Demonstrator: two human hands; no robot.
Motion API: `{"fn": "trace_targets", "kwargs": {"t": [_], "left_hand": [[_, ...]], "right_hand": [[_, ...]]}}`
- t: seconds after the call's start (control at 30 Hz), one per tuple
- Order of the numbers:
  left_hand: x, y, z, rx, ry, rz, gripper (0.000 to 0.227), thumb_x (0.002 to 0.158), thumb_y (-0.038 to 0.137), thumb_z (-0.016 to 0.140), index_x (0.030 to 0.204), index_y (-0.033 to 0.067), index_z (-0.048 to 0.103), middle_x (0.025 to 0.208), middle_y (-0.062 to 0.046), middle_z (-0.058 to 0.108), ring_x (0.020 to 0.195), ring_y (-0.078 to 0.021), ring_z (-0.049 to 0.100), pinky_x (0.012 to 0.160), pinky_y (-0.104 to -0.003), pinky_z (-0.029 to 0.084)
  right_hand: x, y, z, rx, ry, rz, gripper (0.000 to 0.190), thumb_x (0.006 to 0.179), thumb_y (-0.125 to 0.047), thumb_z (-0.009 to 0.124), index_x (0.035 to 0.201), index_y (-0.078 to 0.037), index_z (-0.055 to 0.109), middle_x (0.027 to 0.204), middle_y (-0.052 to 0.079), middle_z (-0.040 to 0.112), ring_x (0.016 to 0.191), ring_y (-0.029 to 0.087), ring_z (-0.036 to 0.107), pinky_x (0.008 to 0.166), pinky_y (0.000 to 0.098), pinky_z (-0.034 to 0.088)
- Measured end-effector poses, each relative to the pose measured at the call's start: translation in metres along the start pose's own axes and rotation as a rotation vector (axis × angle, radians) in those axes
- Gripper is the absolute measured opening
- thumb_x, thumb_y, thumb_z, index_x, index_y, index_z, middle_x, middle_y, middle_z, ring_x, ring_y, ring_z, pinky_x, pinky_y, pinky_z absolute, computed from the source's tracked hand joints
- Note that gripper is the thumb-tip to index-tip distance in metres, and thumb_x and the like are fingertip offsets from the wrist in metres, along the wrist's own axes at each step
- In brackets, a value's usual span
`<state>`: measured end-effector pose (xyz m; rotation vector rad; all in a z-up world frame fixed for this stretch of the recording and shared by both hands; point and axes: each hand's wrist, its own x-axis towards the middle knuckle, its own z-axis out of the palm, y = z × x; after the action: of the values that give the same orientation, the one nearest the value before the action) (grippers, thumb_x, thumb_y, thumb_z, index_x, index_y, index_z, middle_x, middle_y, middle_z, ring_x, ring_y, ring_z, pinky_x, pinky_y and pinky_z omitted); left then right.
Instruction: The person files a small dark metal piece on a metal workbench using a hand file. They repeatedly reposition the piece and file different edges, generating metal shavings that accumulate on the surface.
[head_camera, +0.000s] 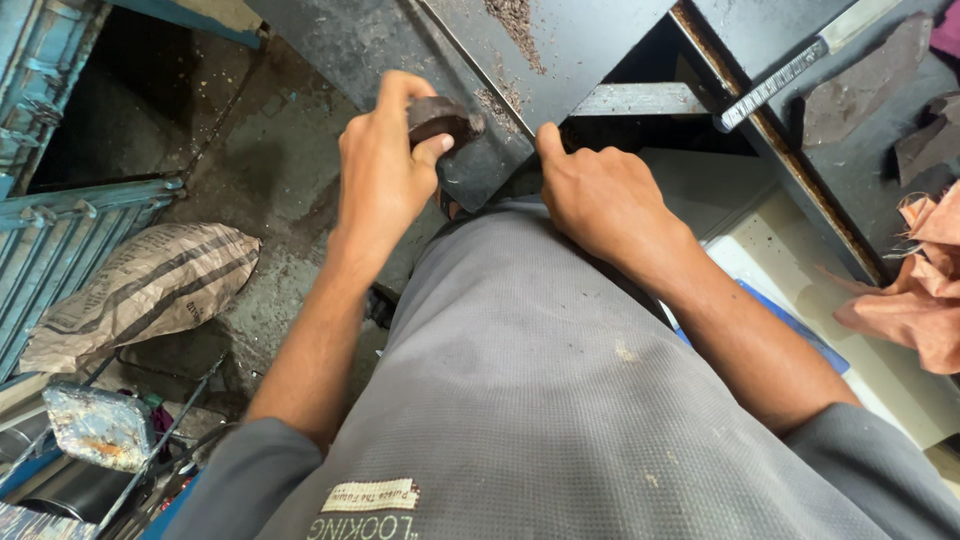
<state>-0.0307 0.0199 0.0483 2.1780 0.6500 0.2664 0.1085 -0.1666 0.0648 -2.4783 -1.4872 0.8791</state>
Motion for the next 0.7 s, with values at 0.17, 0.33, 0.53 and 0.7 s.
{"fn": "trace_targets", "kwargs": {"t": [0.17,0.33,0.53,0.7], "left_hand": [[0.003,0.018,-0.005,0.165,-0.094,0.185,0.026,0.078,-0.016,0.069,0.098,0.0002,0.064,0.094,-0.021,0.074,0.088,-0.0405,0.074,0.076,-0.048,0.057],[-0.002,0.022,0.02,0.396,-0.083,0.16,0.024,0.076,-0.013,0.072,0.09,0.0006,0.058,0.086,-0.02,0.066,0.082,-0.0432,0.068,0.072,-0.052,0.054],[-0.006,0.03,0.028,0.413,-0.111,0.124,0.036,0.064,-0.008,0.076,0.091,0.002,0.055,0.087,-0.017,0.064,0.088,-0.0395,0.067,0.073,-0.049,0.054],[-0.005,0.033,0.032,0.43,-0.125,0.096,0.036,0.064,-0.008,0.076,0.09,0.0031,0.055,0.087,-0.016,0.064,0.088,-0.0387,0.066,0.074,-0.049,0.054]], "right_hand": [[0.005,-0.005,0.008,-0.056,-0.096,0.01,0.022,0.092,-0.007,0.053,0.111,0.003,0.046,0.067,0.024,0.068,0.059,0.043,0.068,0.05,0.0532,0.052],[0.009,0.005,0.028,-0.07,-0.05,-0.033,0.024,0.089,-0.005,0.054,0.11,0.004,0.047,0.068,0.023,0.068,0.06,0.041,0.068,0.05,0.0516,0.052],[0.005,0.01,0.047,-0.121,0.035,-0.081,0.02,0.09,-0.005,0.055,0.108,0.003,0.048,0.066,0.019,0.067,0.056,0.036,0.068,0.047,0.0474,0.052],[0.015,0.015,0.06,-0.074,0.115,-0.135,0.017,0.09,-0.003,0.054,0.105,0.002,0.047,0.068,0.02,0.066,0.059,0.036,0.068,0.05,0.0467,0.052]]}}
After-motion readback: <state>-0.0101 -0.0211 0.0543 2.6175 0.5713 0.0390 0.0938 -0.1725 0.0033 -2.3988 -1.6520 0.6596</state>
